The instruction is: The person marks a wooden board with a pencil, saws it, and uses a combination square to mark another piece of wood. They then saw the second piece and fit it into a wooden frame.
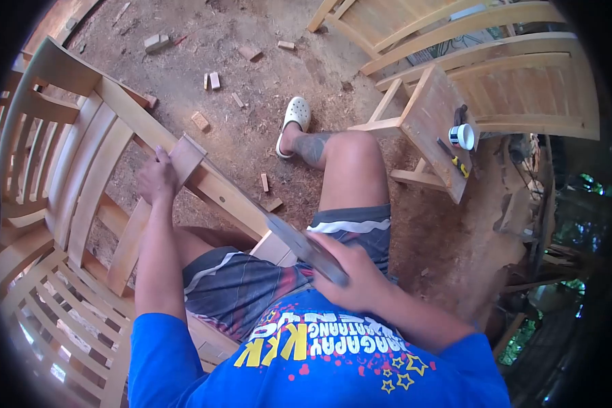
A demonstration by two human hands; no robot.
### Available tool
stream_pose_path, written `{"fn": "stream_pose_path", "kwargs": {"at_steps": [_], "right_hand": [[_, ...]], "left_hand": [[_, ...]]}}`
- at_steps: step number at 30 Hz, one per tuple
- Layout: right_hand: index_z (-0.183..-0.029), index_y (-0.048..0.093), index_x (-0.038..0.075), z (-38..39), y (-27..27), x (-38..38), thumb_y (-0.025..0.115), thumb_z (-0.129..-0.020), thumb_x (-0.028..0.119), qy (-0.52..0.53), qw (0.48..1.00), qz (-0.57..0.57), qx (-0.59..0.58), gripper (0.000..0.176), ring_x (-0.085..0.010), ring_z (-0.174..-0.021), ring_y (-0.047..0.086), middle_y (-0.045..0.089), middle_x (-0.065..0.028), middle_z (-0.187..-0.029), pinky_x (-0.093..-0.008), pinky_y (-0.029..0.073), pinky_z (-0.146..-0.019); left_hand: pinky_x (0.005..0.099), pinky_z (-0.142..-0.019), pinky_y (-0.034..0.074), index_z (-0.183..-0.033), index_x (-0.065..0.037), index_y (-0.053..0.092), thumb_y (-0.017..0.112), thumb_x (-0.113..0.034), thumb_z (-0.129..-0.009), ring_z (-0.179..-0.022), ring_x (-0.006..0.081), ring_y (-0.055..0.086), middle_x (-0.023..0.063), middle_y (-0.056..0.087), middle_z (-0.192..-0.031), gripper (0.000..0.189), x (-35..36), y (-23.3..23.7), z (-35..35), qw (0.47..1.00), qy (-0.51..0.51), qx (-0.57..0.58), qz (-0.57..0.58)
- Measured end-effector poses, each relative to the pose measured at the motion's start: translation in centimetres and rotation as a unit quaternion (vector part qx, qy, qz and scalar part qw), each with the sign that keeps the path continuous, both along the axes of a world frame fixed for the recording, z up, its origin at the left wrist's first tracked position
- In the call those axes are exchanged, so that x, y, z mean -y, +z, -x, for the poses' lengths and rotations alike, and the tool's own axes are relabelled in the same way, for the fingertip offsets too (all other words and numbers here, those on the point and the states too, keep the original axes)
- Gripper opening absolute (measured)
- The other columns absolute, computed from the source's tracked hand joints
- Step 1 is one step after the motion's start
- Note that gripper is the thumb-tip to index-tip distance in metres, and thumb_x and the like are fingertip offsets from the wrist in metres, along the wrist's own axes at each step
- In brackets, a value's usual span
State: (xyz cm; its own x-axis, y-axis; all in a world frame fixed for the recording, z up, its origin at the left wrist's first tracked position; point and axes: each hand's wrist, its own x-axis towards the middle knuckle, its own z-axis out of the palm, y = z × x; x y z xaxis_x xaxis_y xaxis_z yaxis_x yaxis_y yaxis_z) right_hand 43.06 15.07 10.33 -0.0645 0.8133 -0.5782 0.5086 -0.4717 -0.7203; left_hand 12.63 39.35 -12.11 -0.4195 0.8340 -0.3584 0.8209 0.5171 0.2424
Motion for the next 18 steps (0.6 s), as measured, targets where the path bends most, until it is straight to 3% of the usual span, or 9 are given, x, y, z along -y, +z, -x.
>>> {"fn": "stream_pose_path", "kwargs": {"at_steps": [3,5,6,9,10,12,16,17,18], "right_hand": [[-0.151,0.052,0.001,0.0,1.7,1.3,0.071,-0.085,0.004,0.004,1.0,-0.002,-0.01,0.069,-0.0314,-0.093,0.08,0.075,-0.0219,-0.101,-0.0382,0.059,-0.08],[-0.151,0.052,0.0,1.9,-1.8,-2.6,0.069,-0.084,0.003,0.006,1.0,-0.018,-0.023,0.069,-0.0329,-0.094,0.079,0.075,-0.0227,-0.1,-0.0385,0.059,-0.08],[-0.153,0.051,-0.001,2.7,-5.2,-4.8,0.071,-0.086,0.006,0.012,0.998,-0.038,-0.047,0.07,-0.0259,-0.095,0.077,0.075,-0.0202,-0.108,-0.0364,0.058,-0.086],[-0.143,0.06,0.0,8.5,-14.3,-14.4,0.07,-0.084,0.015,-0.013,0.98,-0.182,-0.085,0.062,-0.0399,-0.106,0.075,0.073,-0.0289,-0.117,-0.0439,0.058,-0.092],[-0.139,0.062,0.004,10.1,-13.8,-18.0,0.069,-0.084,0.016,0.012,0.996,-0.058,-0.061,0.057,-0.0438,-0.106,0.072,0.073,-0.0294,-0.114,-0.0455,0.057,-0.092],[-0.138,0.063,0.005,11.1,-12.5,-19.4,0.067,-0.085,0.015,0.005,0.998,-0.041,-0.04,0.054,-0.0455,-0.106,0.071,0.072,-0.0295,-0.112,-0.0464,0.057,-0.091],[-0.145,0.058,0.003,7.3,-9.9,-11.0,0.069,-0.086,0.014,-0.01,0.985,-0.162,-0.054,0.062,-0.0434,-0.109,0.073,0.072,-0.0287,-0.119,-0.0468,0.058,-0.091],[-0.149,0.053,0.005,5.0,-8.6,-7.3,0.071,-0.088,0.014,-0.005,0.989,-0.135,-0.059,0.064,-0.0474,-0.106,0.072,0.073,-0.0287,-0.114,-0.051,0.057,-0.089],[-0.153,0.05,0.003,3.0,-6.4,-4.1,0.071,-0.087,0.011,0.002,0.99,-0.128,-0.057,0.07,-0.0448,-0.103,0.074,0.073,-0.0282,-0.112,-0.0493,0.058,-0.087]], "left_hand": [[0.0576,-0.099,0.053,-0.12,-0.014,0.08,0.035,-0.061,-0.108,-0.116,0.0451,0.071,0.021,0.076,-0.123,0.066,0.3,0.2,0.1,1.0,-0.01,-0.006,0.015],[0.0579,-0.099,0.053,-0.121,-0.014,0.079,0.034,-0.061,-0.108,-0.117,0.0448,0.07,0.0207,0.076,-0.123,0.066,0.0,0.3,-0.3,1.0,-0.012,-0.007,0.009],[0.058,-0.099,0.053,-0.121,-0.014,0.079,0.033,-0.061,-0.109,-0.117,0.0446,0.07,0.0206,0.076,-0.123,0.067,0.1,0.3,-0.3,1.0,-0.01,-0.007,0.008],[0.0577,-0.1,0.053,-0.122,-0.015,0.079,0.033,-0.061,-0.109,-0.117,0.0442,0.07,0.0203,0.076,-0.124,0.067,0.1,0.3,-0.8,1.0,-0.011,-0.005,0.009],[0.0576,-0.1,0.053,-0.122,-0.015,0.08,0.033,-0.061,-0.109,-0.118,0.0441,0.07,0.0201,0.076,-0.124,0.067,0.3,0.4,-0.6,1.0,-0.009,-0.008,0.011],[0.0571,-0.101,0.053,-0.121,-0.015,0.08,0.033,-0.061,-0.109,-0.118,0.044,0.07,0.0199,0.076,-0.124,0.067,0.3,0.3,-0.5,1.0,-0.011,-0.009,0.001],[0.0565,-0.101,0.053,-0.121,-0.016,0.08,0.034,-0.062,-0.108,-0.117,0.0439,0.071,0.0195,0.077,-0.124,0.066,0.1,-0.6,0.1,0.999,-0.02,-0.043,-0.009],[0.0566,-0.101,0.053,-0.122,-0.016,0.08,0.035,-0.062,-0.108,-0.117,0.0439,0.071,0.0194,0.077,-0.124,0.066,0.3,-0.7,0.2,0.999,-0.017,-0.037,-0.007],[0.0566,-0.101,0.053,-0.122,-0.016,0.08,0.035,-0.062,-0.108,-0.117,0.0439,0.071,0.0193,0.077,-0.124,0.066,0.2,-0.9,0.2,0.999,-0.013,-0.03,-0.006]]}}
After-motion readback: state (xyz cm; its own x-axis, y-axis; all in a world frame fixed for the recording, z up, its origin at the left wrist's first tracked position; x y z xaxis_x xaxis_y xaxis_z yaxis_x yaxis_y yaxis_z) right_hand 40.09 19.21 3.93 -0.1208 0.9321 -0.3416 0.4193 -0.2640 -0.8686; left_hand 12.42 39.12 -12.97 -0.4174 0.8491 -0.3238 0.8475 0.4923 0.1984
